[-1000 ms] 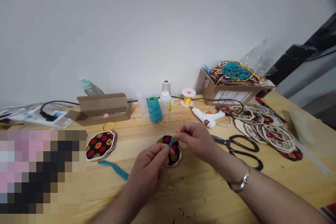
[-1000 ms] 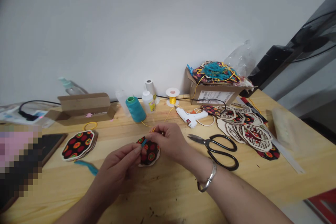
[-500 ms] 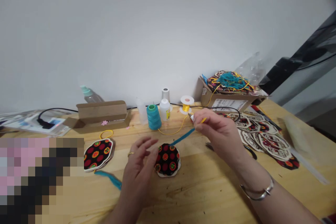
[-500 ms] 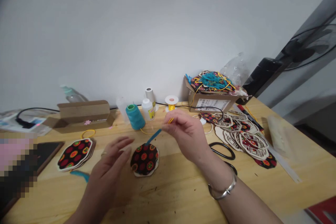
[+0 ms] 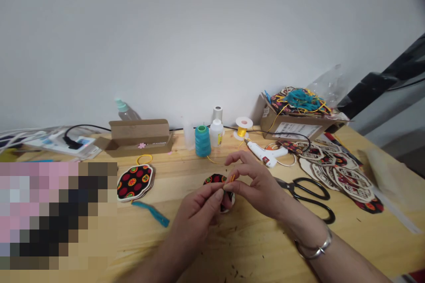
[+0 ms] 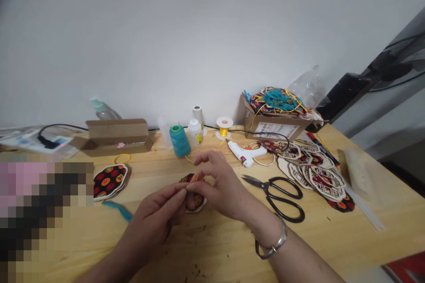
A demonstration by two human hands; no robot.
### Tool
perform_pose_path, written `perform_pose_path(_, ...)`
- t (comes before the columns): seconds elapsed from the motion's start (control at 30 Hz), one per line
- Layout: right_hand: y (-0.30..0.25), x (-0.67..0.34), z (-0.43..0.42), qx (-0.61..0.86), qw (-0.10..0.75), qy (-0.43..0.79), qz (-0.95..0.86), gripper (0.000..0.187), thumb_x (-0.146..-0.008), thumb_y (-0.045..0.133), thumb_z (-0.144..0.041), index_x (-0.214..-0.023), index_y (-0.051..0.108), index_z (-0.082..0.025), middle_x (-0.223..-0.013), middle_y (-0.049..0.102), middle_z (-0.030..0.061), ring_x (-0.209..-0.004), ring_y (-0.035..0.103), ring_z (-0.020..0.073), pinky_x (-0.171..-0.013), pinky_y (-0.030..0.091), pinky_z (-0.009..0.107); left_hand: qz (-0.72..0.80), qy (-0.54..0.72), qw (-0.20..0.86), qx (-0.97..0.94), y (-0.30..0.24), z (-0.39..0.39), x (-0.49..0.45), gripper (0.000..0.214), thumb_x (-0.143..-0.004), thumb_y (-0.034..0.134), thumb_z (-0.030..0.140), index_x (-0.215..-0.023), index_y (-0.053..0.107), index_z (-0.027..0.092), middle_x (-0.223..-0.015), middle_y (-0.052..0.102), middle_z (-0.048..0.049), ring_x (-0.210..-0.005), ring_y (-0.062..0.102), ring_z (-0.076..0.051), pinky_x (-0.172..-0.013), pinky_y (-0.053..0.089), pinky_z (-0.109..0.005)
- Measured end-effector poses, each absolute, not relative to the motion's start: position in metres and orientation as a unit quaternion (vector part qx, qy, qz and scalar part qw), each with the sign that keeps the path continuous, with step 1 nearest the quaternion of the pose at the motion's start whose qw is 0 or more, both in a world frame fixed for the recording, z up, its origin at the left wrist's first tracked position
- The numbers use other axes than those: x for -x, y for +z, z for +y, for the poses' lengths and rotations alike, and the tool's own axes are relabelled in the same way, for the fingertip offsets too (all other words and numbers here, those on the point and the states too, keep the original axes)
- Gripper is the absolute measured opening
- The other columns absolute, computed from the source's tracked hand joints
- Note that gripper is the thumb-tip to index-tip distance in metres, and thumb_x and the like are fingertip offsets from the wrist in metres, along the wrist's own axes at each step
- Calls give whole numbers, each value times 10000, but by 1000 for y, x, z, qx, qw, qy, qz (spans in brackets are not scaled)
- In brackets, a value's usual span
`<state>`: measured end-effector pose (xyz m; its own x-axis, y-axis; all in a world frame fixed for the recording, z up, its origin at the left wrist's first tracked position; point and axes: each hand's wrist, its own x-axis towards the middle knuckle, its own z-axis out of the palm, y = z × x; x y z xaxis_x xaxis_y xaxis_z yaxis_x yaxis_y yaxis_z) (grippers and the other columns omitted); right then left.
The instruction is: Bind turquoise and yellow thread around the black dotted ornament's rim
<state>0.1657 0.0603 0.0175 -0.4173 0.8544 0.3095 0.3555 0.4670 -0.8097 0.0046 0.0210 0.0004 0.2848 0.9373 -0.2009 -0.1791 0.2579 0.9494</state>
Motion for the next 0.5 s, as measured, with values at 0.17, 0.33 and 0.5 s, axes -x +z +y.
perform_pose_path(0.17,9,-162,60,390,389,357,-754,87,-739,620,-113,-680,590,-169,-969,514,37,-969,489,151,-856,385,294,501,380,595,-500,3,25,-5,257,-785,555,319,-583,598,166,-539,480,37,-481,355,-81,-458,267,-201)
perform_pose_path(0.33,5,-159,59,401,414,347,-740,117,-739,599,-87,-654,564,-158,-955,515,41,-951,494,150,-843,377,288,503,367,588,-515,4,26,-4,259,-795,536,303,-579,580,166,-591,525,20,-597,442,-113,-569,327,-209)
perform_pose_path(0.5,3,-159,58,400,425,358,-729,122,-736,594,-86,-647,551,-158,-929,524,42,-919,507,145,-818,387,273,474,378,625,-491,-1,26,-2,283,-803,525,291,-555,553,159,-596,518,20,-586,418,-102,-548,300,-202)
